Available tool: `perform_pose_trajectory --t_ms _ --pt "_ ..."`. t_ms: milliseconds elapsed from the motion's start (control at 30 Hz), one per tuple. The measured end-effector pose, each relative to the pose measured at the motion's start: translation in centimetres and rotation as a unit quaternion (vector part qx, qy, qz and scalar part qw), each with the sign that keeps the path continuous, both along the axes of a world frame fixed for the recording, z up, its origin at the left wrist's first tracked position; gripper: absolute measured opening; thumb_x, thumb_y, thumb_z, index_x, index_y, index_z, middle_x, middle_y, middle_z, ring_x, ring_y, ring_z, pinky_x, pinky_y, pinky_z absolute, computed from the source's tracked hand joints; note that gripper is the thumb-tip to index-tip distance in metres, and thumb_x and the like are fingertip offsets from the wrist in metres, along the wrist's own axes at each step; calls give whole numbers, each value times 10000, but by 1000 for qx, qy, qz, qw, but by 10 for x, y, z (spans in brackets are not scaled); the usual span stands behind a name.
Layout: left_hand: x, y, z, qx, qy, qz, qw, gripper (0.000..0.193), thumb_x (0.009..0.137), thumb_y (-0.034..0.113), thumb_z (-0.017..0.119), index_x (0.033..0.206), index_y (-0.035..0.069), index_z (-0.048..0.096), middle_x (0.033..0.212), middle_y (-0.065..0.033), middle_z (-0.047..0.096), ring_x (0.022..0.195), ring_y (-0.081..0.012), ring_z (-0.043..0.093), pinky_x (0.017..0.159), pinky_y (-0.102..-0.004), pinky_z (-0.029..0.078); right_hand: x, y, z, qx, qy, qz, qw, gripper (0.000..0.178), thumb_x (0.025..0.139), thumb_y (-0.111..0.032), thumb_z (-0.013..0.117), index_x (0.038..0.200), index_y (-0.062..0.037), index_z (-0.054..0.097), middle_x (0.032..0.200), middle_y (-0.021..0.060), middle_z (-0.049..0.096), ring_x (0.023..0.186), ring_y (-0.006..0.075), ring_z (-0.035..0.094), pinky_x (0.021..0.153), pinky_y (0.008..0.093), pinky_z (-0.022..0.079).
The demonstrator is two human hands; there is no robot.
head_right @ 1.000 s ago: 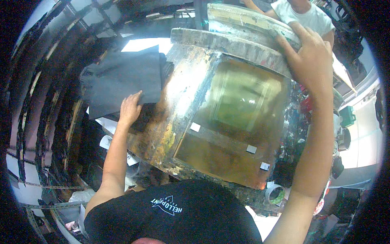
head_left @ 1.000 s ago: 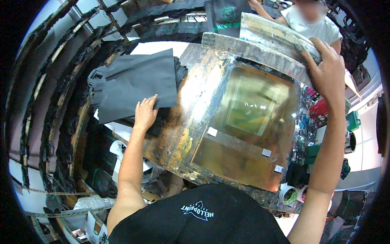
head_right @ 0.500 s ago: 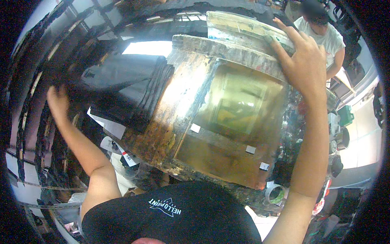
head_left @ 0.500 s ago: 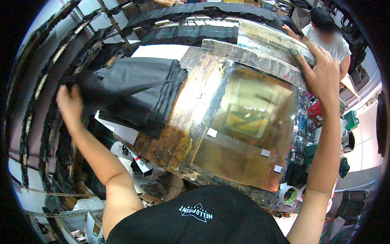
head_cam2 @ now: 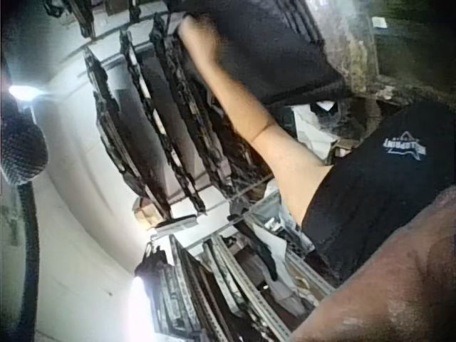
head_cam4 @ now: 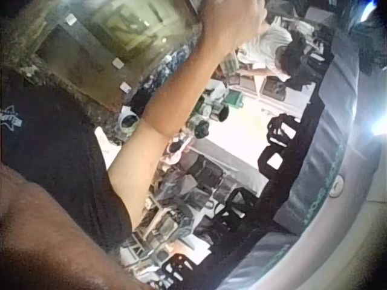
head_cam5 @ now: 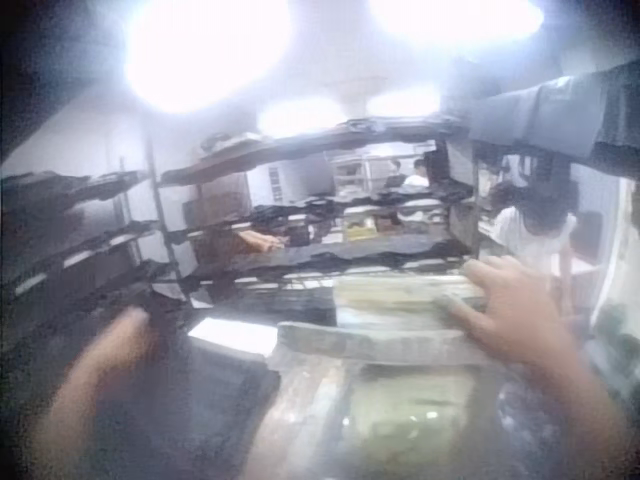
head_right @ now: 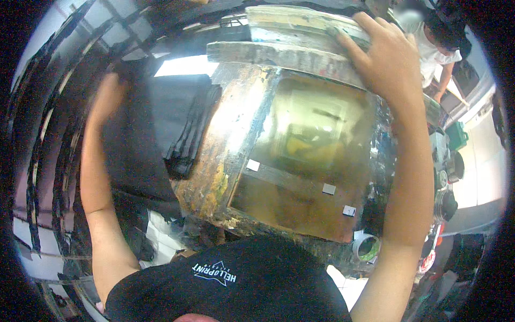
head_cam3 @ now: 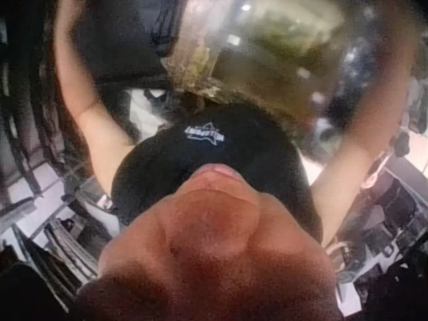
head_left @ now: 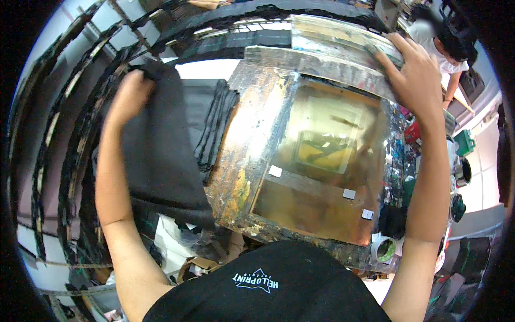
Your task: The person performs screen printing on black tote bags by placing a bag on the printing board, lowering a screen over it, and using a squeegee to spread green ink across the design.
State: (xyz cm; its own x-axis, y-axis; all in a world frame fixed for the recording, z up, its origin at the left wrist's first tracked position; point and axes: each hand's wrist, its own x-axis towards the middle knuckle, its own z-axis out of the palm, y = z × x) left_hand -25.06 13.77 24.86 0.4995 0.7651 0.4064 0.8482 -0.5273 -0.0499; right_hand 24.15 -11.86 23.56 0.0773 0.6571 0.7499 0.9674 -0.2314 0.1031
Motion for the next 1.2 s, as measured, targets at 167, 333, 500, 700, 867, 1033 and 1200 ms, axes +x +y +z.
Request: perform_pose_trajectory --t_ms 167,333,500,700,867,1033,1200 --pt "125 8 -140 -269 18 -213 939 321 881 60 600 1176 -28 692 1133 -302 711 1102 -457 681 958 -508 527 0 -1 4 -10 4 6 1000 513 975 -509 627 1266 -93 698 1173 202 718 1091 400 679 963 509 493" --pt "306 0 -235 -226 120 -324 911 451 862 115 644 1306 44 668 1255 -277 676 1215 -441 630 1071 -523 493 -27 -3 27 -104 75 -51 990 638 1031 -662 461 1076 -73 700 945 114 700 923 231 640 936 452 475" --pt "397 -22 -300 -14 -31 -343 939 689 895 206 742 1521 62 491 1479 -231 532 1385 -403 497 1202 -530 371 -6 1 18 -54 51 6 997 623 1011 -665 498 969 -74 691 809 96 640 783 218 574 807 404 449" --pt "324 -106 -298 -192 34 -428 882 659 1016 417 633 1572 110 457 1629 -178 418 1483 -449 391 1257 -626 208 -20 -13 23 -83 78 -16 993 579 1043 -597 488 1011 -54 687 784 68 623 745 198 553 790 390 453" --pt "269 -151 -335 -189 119 -354 908 643 1082 511 447 1658 243 345 1759 -111 186 1606 -452 116 1222 -745 43 -14 -8 34 -106 90 3 990 625 1061 -607 458 1084 -28 692 851 73 657 816 188 601 842 387 499" --pt "314 -179 -344 -180 91 -318 927 682 1079 557 407 1667 222 317 1754 -138 193 1594 -486 121 1198 -773 37 -5 0 28 -115 72 -24 991 665 1065 -624 435 1205 -20 675 1020 113 715 995 205 659 955 440 520" --pt "343 -211 -352 -153 68 -290 942 718 1061 602 410 1657 208 345 1746 -148 212 1588 -492 143 1186 -789 46 -6 -3 27 -137 80 -6 987 678 1073 -626 414 1286 -23 639 1047 102 706 1025 197 648 971 441 513"
